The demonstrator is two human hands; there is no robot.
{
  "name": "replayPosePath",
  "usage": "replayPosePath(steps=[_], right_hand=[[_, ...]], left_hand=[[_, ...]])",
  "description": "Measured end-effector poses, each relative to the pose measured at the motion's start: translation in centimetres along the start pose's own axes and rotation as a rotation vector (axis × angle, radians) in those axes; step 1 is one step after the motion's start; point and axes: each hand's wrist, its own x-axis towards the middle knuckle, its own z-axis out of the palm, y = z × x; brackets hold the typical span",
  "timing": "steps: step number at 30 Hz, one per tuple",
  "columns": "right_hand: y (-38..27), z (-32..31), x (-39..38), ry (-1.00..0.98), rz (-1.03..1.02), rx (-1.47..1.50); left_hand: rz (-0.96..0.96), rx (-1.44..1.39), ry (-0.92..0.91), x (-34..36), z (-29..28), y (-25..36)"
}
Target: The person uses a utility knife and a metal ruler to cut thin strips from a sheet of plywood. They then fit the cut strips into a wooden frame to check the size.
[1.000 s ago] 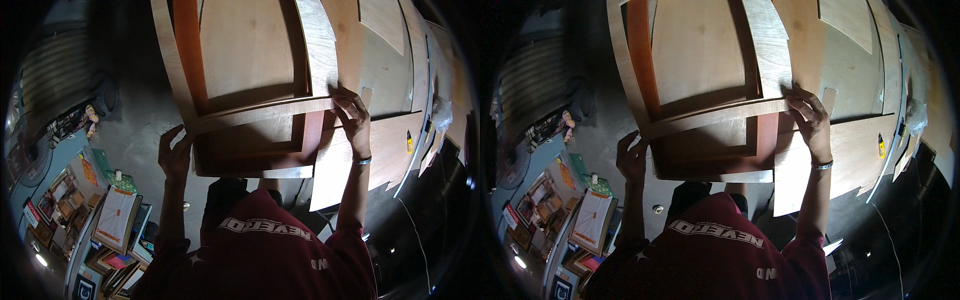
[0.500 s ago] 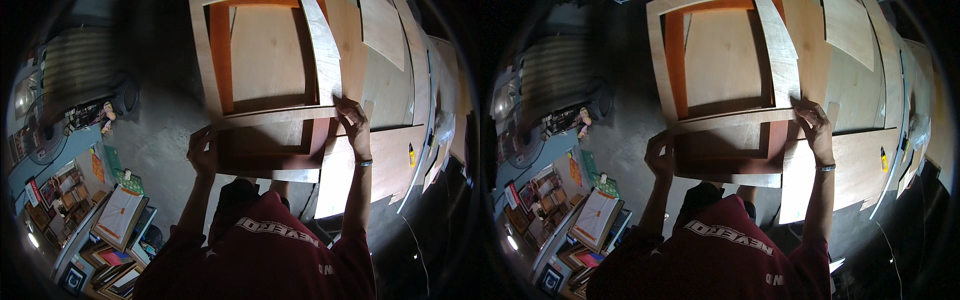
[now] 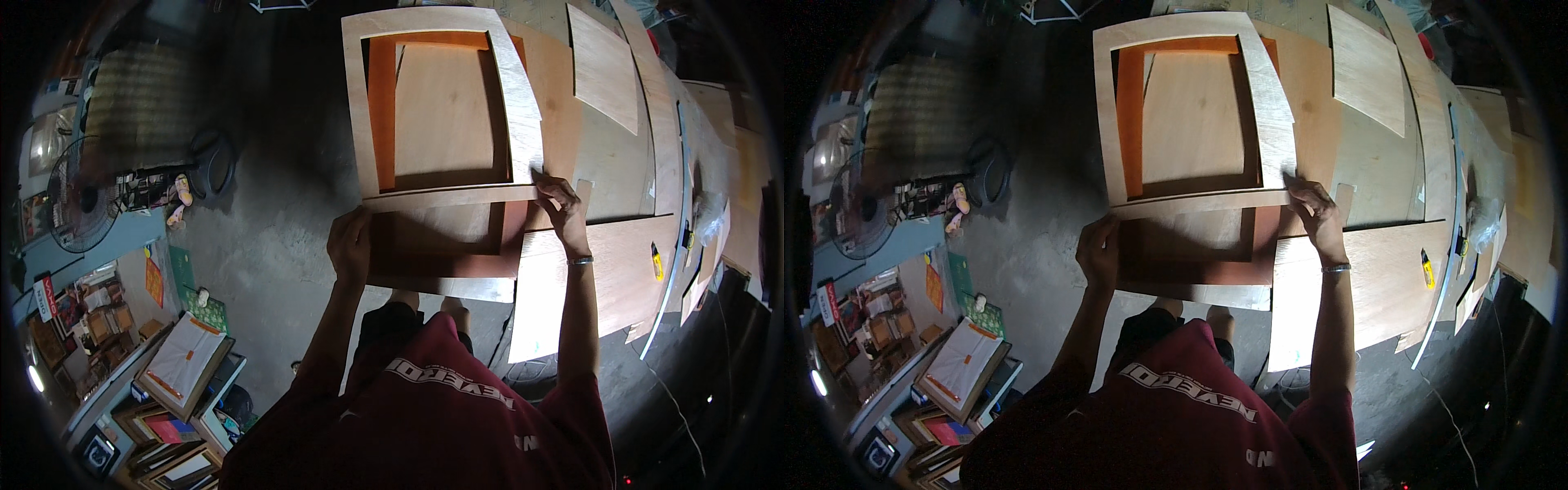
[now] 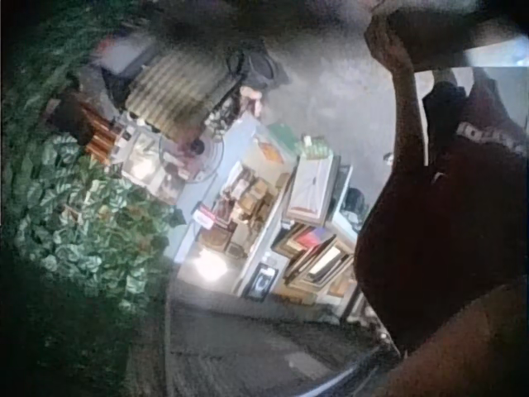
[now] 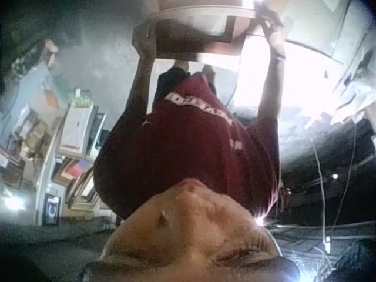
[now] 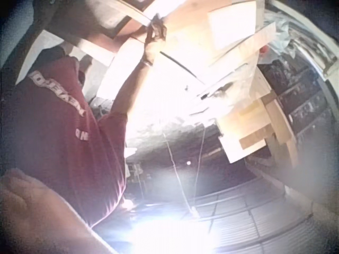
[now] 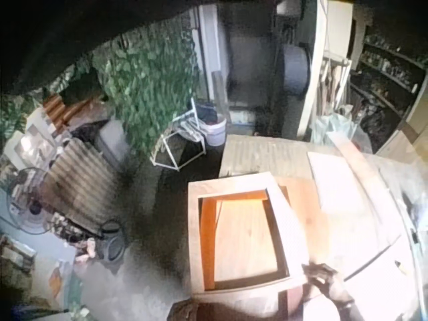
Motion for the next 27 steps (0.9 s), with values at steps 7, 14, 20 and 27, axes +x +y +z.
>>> replayPosePath(steps=[7,14,20,27], right_hand=[[-1.5,0.3,0.6,0.075,-0.118,-0.229],[-7.0,-4.5,-5.8,0.176,-0.141,-0.328],[-11.7,-9.7,-19.4,0.422,0.085,-0.256],[-13.5,-8.2,-38.1,0.686,0.315,-0.193]], left_hand=[[0.031,-0.013,0.062,-0.5,0.7,-1.6],[0.071,-0.277,-0.084,0.5,-2.3,0.6],[-0.176,-0.652,-0.106,-1.9,-3.4,9.3],[0.027,-1.21,-0.988,-17.6,4.7,27.5]])
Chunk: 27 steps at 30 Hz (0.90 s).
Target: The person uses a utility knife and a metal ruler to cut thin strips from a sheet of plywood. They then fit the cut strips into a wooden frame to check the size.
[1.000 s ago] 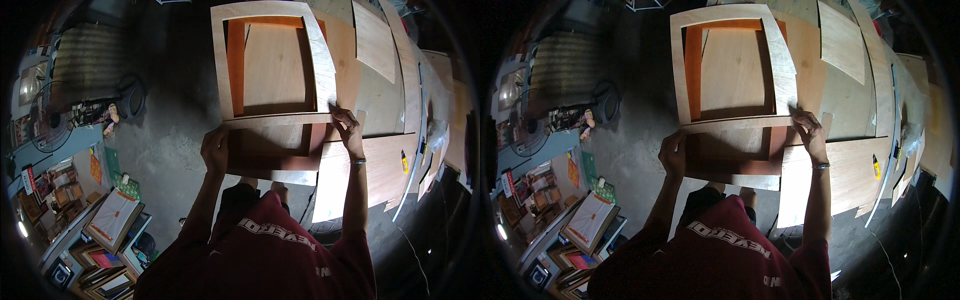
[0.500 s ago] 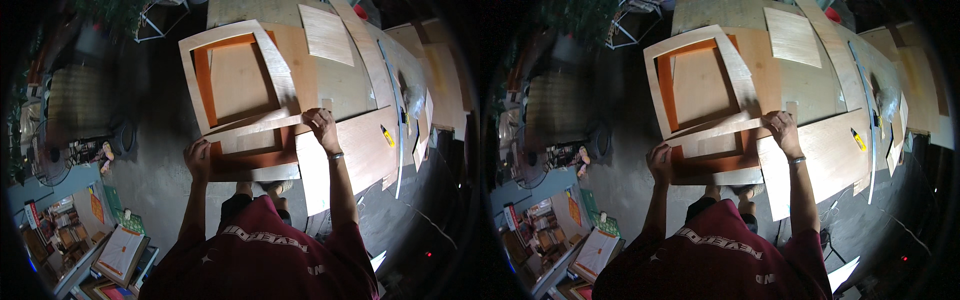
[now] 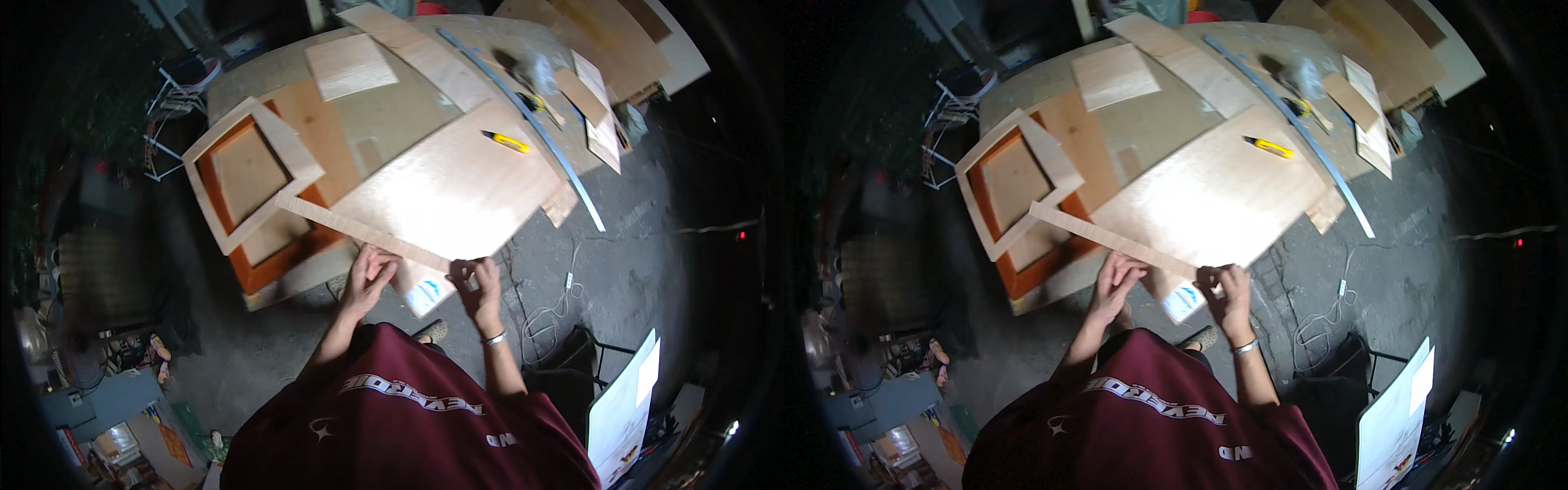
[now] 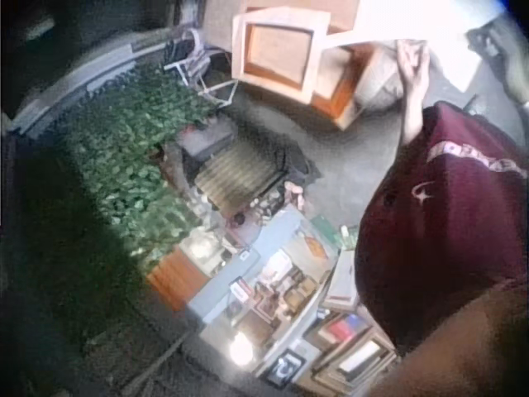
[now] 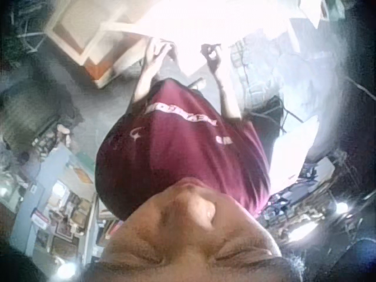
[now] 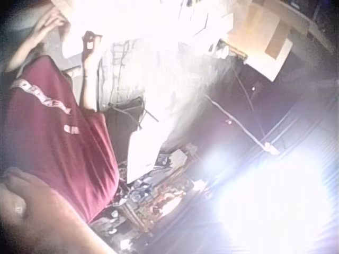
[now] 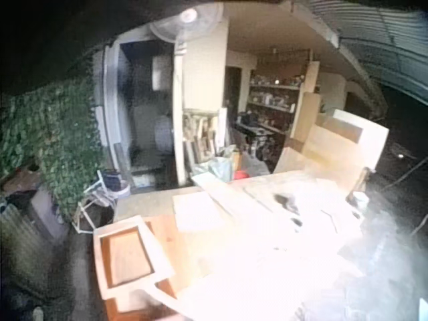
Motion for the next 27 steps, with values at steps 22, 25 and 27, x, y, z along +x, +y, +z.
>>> replayPosePath(steps=[22,25,27], right_hand=[[23.7,-18.1,-12.3,-0.013,0.635,-0.072],[25.8,-17.9,-7.5,-0.026,0.55,-0.063],[27.1,-17.5,-3.3,-0.087,0.452,-0.089]], left_hand=[[-0.08,0.985,0.834,15.4,5.7,-14.9],[-0.078,0.899,0.836,19.4,2.4,-14.3],[-0.156,0.938,0.898,20.9,-0.1,-14.5]])
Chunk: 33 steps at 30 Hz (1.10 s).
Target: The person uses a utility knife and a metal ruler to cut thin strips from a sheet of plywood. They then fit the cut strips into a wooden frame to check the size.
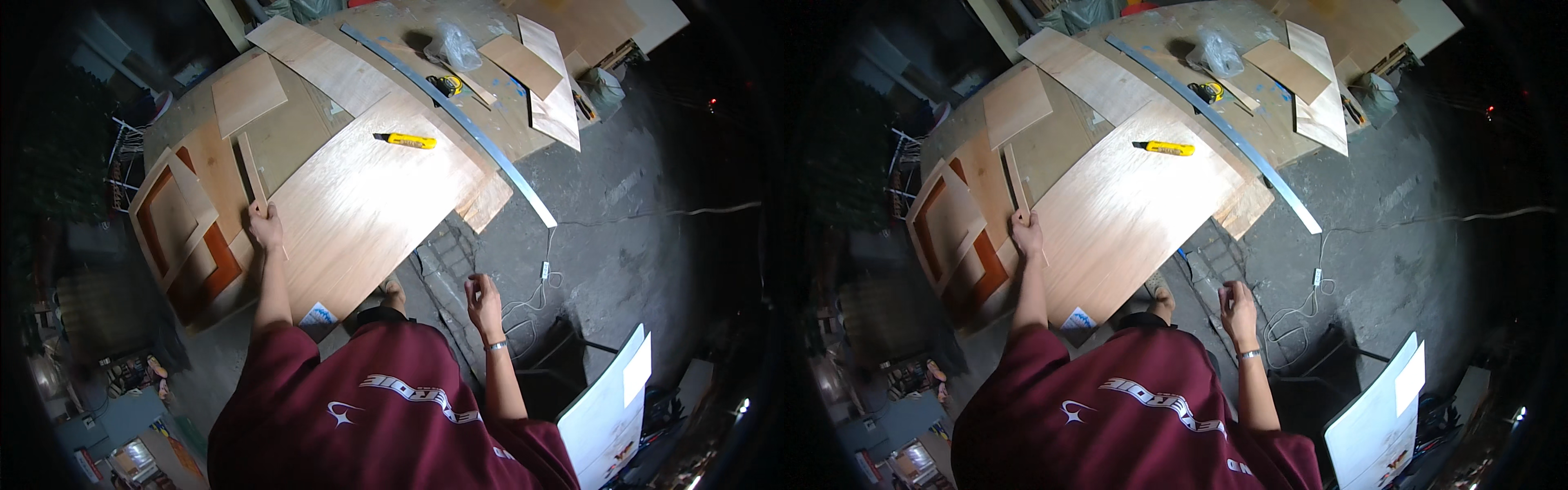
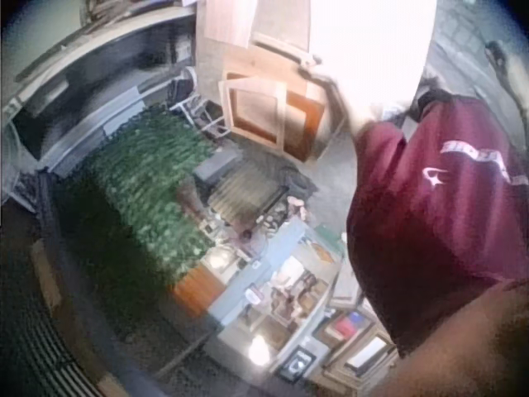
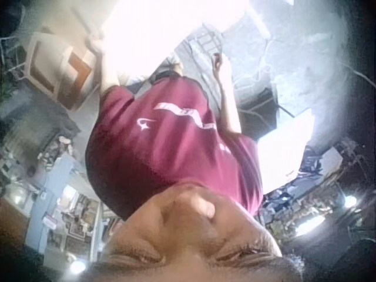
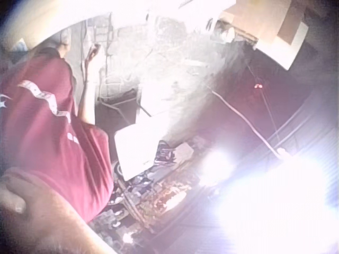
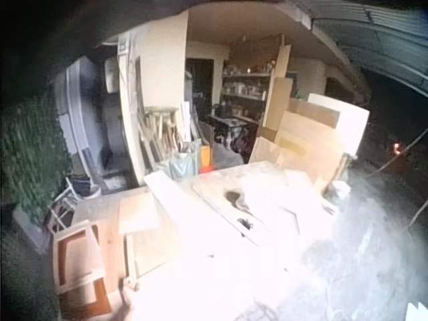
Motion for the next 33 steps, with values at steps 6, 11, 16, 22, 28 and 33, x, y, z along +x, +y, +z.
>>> replayPosePath(steps=[6,11,16,22,28,33], right_hand=[[-4.4,4.4,17.0,-0.056,-0.33,-0.148],[-6.7,11.1,31.6,0.002,-0.522,-0.298],[-4.1,14.0,39.1,-0.339,-0.54,-0.475],[6.5,2.1,37.3,-0.048,-0.38,-0.114],[19.8,-8.3,30.6,-0.183,-0.036,-0.372],[22.7,-7.3,30.5,-0.262,-0.136,-0.44]], left_hand=[[0.264,0.371,0.2,-1.5,0.6,2.6],[0.457,0.259,-0.032,-10.0,0.2,6.2],[0.318,0.392,0.093,-15.6,-2.4,4.0],[-0.14,0.626,0.375,-21.8,-7.9,-7.7],[-0.334,0.459,0.303,-22.3,-7.8,-12.1],[-0.628,0.409,0.406,-20.8,-5.4,-7.7]])
